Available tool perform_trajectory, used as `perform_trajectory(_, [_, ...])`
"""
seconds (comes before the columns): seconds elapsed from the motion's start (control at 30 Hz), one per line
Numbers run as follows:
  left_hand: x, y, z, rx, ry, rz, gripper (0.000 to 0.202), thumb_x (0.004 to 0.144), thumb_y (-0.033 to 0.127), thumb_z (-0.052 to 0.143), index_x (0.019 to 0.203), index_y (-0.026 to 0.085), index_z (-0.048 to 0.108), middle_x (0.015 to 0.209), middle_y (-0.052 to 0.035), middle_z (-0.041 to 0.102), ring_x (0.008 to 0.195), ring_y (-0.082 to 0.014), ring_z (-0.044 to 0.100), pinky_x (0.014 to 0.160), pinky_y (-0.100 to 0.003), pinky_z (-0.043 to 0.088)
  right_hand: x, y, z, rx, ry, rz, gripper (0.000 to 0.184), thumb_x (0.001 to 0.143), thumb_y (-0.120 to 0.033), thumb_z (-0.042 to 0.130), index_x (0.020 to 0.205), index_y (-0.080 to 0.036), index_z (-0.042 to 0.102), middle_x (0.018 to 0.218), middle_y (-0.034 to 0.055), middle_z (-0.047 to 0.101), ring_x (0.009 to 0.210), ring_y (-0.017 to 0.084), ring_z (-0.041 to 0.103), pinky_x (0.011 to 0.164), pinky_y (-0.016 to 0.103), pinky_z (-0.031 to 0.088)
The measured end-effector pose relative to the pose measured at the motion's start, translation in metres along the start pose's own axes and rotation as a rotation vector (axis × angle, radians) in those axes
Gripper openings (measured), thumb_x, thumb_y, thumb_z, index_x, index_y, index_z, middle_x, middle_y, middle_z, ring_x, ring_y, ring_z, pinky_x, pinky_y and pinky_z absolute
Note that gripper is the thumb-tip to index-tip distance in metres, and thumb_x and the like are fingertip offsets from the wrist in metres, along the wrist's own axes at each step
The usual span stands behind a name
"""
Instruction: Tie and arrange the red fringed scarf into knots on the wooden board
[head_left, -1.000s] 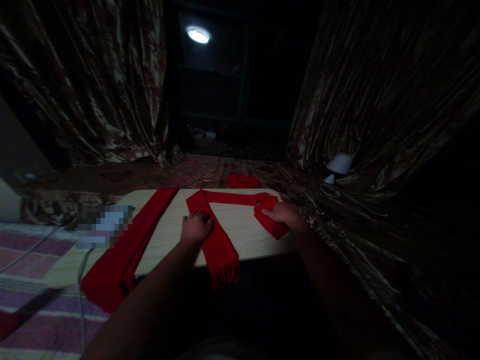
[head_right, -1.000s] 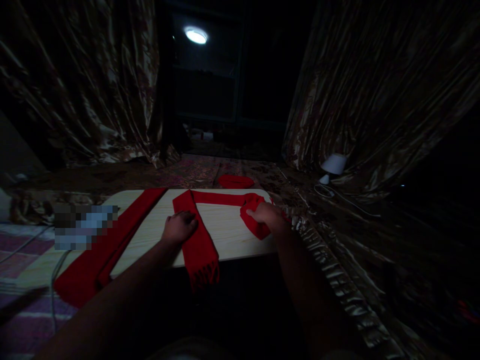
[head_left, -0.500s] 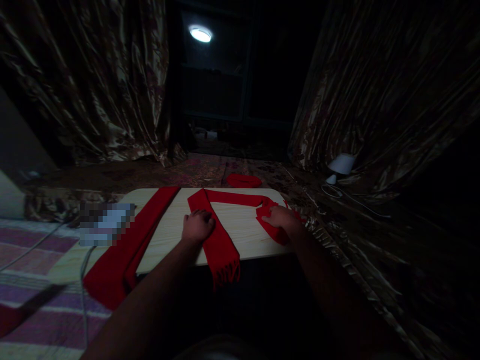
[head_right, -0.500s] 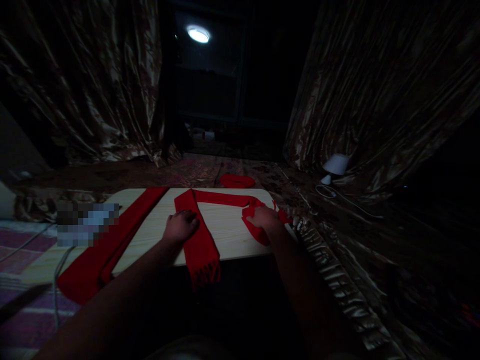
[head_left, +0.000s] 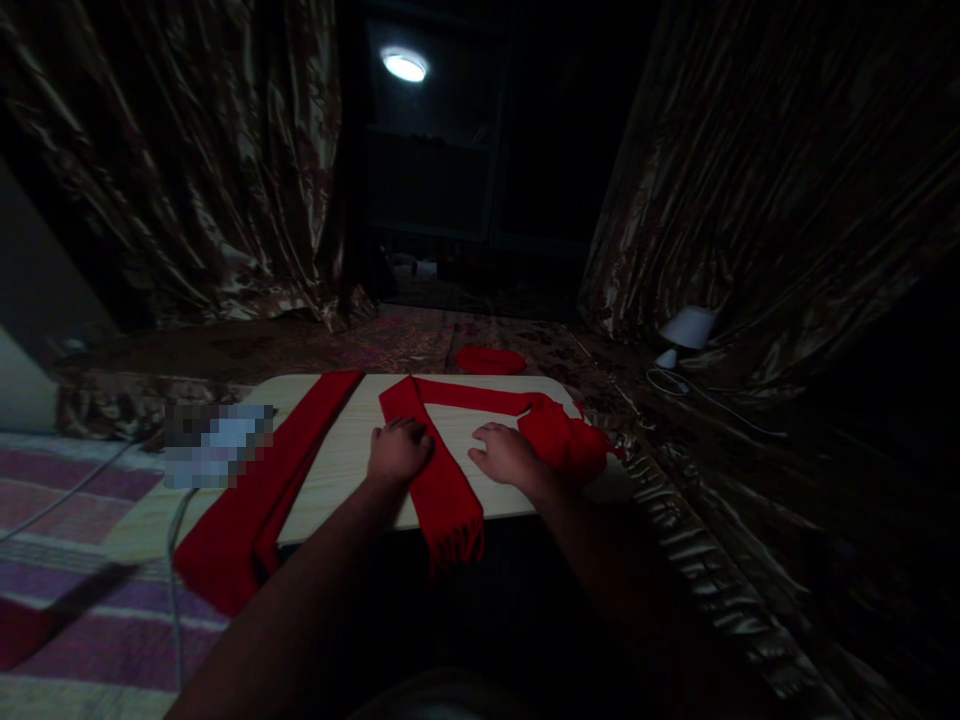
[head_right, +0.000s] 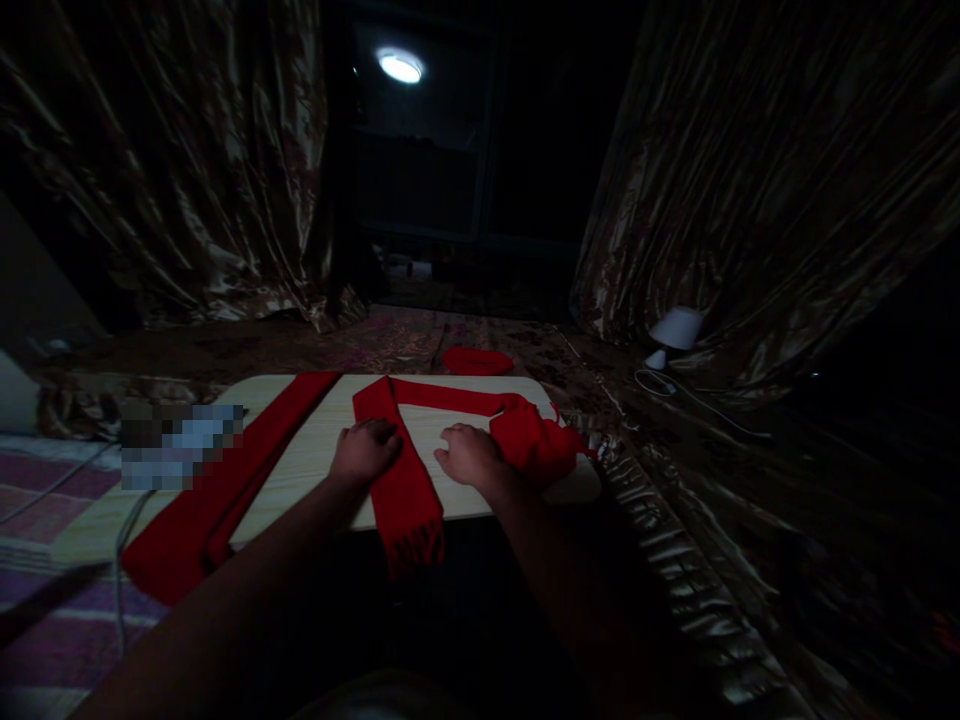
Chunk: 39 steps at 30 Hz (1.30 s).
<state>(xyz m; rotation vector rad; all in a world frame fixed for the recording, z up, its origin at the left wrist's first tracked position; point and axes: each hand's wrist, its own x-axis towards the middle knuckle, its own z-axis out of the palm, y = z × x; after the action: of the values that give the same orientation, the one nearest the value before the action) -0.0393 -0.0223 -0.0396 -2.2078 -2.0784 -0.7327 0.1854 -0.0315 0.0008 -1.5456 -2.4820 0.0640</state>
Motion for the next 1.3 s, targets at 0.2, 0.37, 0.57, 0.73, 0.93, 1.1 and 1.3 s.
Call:
perform_trajectory(0.2, [0.003,-0.003,0.002,-0.105,0.059,0.016,0.037,0.088,0.029,0.046,0.107,0.020,0.076,0.116,-0.0094,0.073,0.115,-0.0250,0.063,0.105,-0.034,0.044,-0.005,-0.020,0.008,0.113,-0.033,-0.021,0.039,0.095,-0.043,0.054,0.123,-0.020,0.069,0.121,0.0093,0.071,0.115,0.022,0.063,0.098,0.030,0.044])
perform_trajectory(0.37, [0.004,-0.005,0.003,-0.154,0.086,-0.007,0.039,0.085,0.021,0.045,0.108,0.016,0.076,0.119,-0.0114,0.071,0.114,-0.0257,0.063,0.105,-0.034,0.046,-0.006,-0.034,0.015,0.140,0.001,-0.077,0.044,0.090,-0.046,0.061,0.125,-0.020,0.067,0.122,0.0098,0.069,0.113,0.023,0.062,0.098,0.031,0.044])
perform_trajectory(0.57, [0.004,-0.007,0.000,-0.244,0.150,-0.116,0.041,0.085,0.018,0.045,0.116,0.015,0.072,0.123,-0.0115,0.070,0.129,-0.0242,0.055,0.112,-0.035,0.040,-0.007,-0.042,0.021,0.152,0.018,-0.062,0.045,0.087,-0.044,0.063,0.126,-0.022,0.064,0.125,0.0090,0.065,0.113,0.022,0.061,0.096,0.031,0.045])
perform_trajectory(0.73, [0.003,-0.007,0.000,-0.325,0.170,-0.181,0.038,0.084,0.020,0.047,0.112,0.014,0.072,0.120,-0.0125,0.070,0.113,-0.0231,0.064,0.103,-0.032,0.047,0.000,-0.045,0.018,0.103,-0.039,0.014,0.041,0.086,-0.040,0.063,0.121,-0.019,0.064,0.114,0.0103,0.069,0.103,0.023,0.065,0.086,0.031,0.046])
perform_trajectory(0.93, [0.003,-0.007,0.001,-0.319,0.167,-0.174,0.036,0.083,0.019,0.048,0.108,0.017,0.073,0.117,-0.0101,0.072,0.118,-0.0232,0.062,0.108,-0.033,0.044,0.007,-0.042,0.016,0.103,-0.091,0.055,0.043,0.087,-0.039,0.064,0.125,-0.019,0.063,0.109,0.0098,0.070,0.100,0.023,0.066,0.083,0.030,0.046])
perform_trajectory(1.1, [0.004,-0.008,0.002,-0.295,0.165,-0.142,0.036,0.083,0.017,0.048,0.107,0.015,0.074,0.117,-0.0108,0.072,0.126,-0.0235,0.058,0.112,-0.035,0.041,0.010,-0.038,0.022,0.122,-0.054,0.030,0.042,0.088,-0.035,0.063,0.127,-0.017,0.064,0.116,0.0115,0.068,0.104,0.022,0.064,0.091,0.029,0.046])
perform_trajectory(1.3, [0.004,-0.007,0.002,-0.300,0.163,-0.120,0.038,0.084,0.017,0.047,0.113,0.014,0.073,0.126,-0.0117,0.069,0.132,-0.0232,0.054,0.115,-0.037,0.038,0.013,-0.037,0.028,0.133,-0.012,-0.022,0.038,0.091,-0.030,0.059,0.125,-0.016,0.065,0.122,0.0121,0.066,0.113,0.021,0.061,0.100,0.030,0.044])
